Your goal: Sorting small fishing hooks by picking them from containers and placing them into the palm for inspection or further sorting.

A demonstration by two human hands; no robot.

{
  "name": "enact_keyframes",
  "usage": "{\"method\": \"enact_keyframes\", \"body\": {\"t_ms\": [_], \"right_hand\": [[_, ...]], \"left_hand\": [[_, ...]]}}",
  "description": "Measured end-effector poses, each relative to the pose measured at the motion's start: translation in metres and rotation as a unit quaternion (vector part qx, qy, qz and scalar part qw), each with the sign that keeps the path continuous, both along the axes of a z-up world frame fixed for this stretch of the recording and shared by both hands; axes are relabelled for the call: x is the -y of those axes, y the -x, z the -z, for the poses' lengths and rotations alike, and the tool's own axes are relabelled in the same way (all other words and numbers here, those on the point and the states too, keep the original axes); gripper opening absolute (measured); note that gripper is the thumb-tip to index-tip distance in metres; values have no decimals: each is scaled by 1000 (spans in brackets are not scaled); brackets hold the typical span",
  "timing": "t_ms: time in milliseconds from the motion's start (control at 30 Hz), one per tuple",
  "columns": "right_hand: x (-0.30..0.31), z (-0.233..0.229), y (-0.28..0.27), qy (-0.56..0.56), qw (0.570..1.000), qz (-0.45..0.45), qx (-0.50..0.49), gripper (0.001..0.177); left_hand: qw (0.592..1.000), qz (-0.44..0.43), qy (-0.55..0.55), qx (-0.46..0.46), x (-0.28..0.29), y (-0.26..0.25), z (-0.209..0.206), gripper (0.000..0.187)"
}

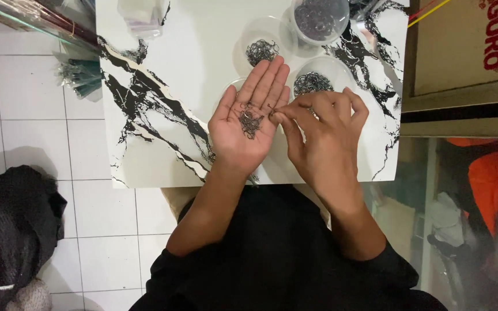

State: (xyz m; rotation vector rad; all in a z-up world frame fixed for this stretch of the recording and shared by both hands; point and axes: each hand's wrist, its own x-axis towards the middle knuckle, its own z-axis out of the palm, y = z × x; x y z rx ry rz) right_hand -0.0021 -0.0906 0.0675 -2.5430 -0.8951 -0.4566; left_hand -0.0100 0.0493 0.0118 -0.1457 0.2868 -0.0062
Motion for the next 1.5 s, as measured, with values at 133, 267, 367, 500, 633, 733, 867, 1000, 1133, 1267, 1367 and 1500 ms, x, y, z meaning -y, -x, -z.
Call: {"method": "enact_keyframes", "body": {"t_ms": [133, 267, 367, 500, 633, 733, 867, 1000, 1133, 1267, 1367, 1500], "right_hand": [[4, -8, 1, 32, 999, 2, 5, 3], [3, -16, -4, 50, 996, -27, -64, 5], [-1, -18, -6, 52, 994, -38, -83, 9], [1, -12, -3, 57, 994, -36, -82, 15], [4, -6, -2, 62, 995, -36, -68, 14], [4, -2, -3, 45, 998, -40, -23, 7], [4, -5, -3, 52, 997, -53, -15, 13], [7, -6, -6, 49, 997, -58, 1, 6], [12, -13, -8, -18, 993, -69, -94, 6], [21, -12, -13, -94, 982, -57, -152, 7], [31, -10, -16, -113, 980, -26, -164, 7], [50, 1, -17, -10, 991, 77, -104, 10]], "left_hand": [[1000, 4, 1, 2, 3, 1, 2, 61], [1000, 18, -5, 0, 11, 0, 3, 63], [1000, 25, -2, 1, 15, 0, 2, 64], [1000, 26, 8, 4, 17, 1, 10, 63], [999, 29, 12, -15, 18, 1, 3, 63], [999, 35, -13, -15, 19, 1, 11, 64], [998, 24, 3, 62, 18, 4, 25, 60], [998, 32, 35, 49, 16, 3, 25, 61], [999, 28, 10, -20, 15, 2, 2, 62], [997, 37, 39, 48, 14, 3, 29, 61], [996, 43, 59, 47, 13, 3, 18, 61], [997, 54, 57, -8, 12, 1, 9, 64]]}}
